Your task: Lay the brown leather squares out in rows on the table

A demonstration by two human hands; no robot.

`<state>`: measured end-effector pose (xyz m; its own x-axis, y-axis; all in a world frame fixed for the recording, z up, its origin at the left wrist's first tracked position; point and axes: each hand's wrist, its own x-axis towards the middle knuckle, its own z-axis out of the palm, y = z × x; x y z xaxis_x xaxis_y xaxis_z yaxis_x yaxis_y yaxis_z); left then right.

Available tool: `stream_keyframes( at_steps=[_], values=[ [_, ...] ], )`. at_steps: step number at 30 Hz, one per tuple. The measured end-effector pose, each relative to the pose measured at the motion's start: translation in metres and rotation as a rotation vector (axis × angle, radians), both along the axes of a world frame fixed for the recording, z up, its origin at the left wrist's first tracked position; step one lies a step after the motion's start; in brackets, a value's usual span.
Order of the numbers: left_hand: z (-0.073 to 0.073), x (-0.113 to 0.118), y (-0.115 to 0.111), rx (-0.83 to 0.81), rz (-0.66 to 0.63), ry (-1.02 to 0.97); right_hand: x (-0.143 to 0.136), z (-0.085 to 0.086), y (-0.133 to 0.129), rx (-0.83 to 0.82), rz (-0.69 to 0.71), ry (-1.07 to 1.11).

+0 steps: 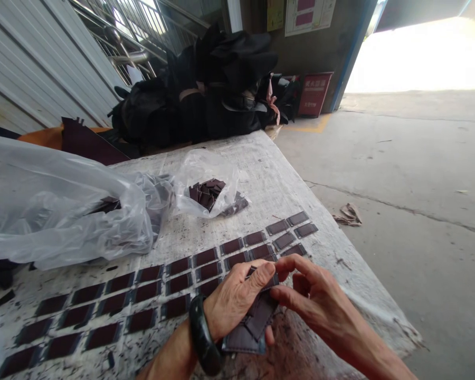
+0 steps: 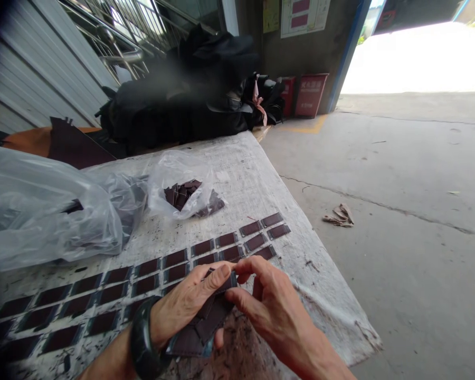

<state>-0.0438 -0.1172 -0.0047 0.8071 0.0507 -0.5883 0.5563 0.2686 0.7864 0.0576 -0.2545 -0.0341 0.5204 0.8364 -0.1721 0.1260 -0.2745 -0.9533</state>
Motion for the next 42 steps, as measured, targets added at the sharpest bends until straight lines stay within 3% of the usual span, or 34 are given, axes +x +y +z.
stream_keyframes(
  at_steps=[4,7,10,14,18,23,28,37,42],
  values=[
    [-0.003,0.000,-0.001,0.023,-0.019,-0.049,-0.001,-0.003,0.004,0.106,-0.016,0.375],
    [-0.006,0.001,-0.003,-0.009,-0.006,-0.051,0.008,-0.005,0.001,0.116,-0.013,0.498],
    [-0.005,0.001,-0.005,0.024,0.008,0.019,0.031,-0.007,-0.012,0.144,-0.084,0.450],
    [-0.002,0.001,-0.009,0.067,0.005,0.122,0.076,-0.014,-0.032,0.069,-0.221,0.226],
    [0.003,0.003,-0.015,0.165,-0.070,0.212,0.106,-0.021,-0.039,-0.058,-0.204,0.086],
    [0.012,0.010,-0.019,0.402,-0.294,0.185,0.115,-0.024,-0.032,-0.113,-0.137,0.062],
    [0.013,0.012,-0.019,0.485,-0.254,0.121,0.122,-0.026,-0.030,-0.173,-0.117,0.016],
    [0.029,0.015,-0.013,0.386,-0.292,0.271,0.132,-0.031,-0.029,-0.155,-0.020,0.119],
    [0.026,0.012,-0.008,0.327,-0.455,0.171,0.132,-0.033,-0.030,-0.135,-0.011,0.136]
  ],
)
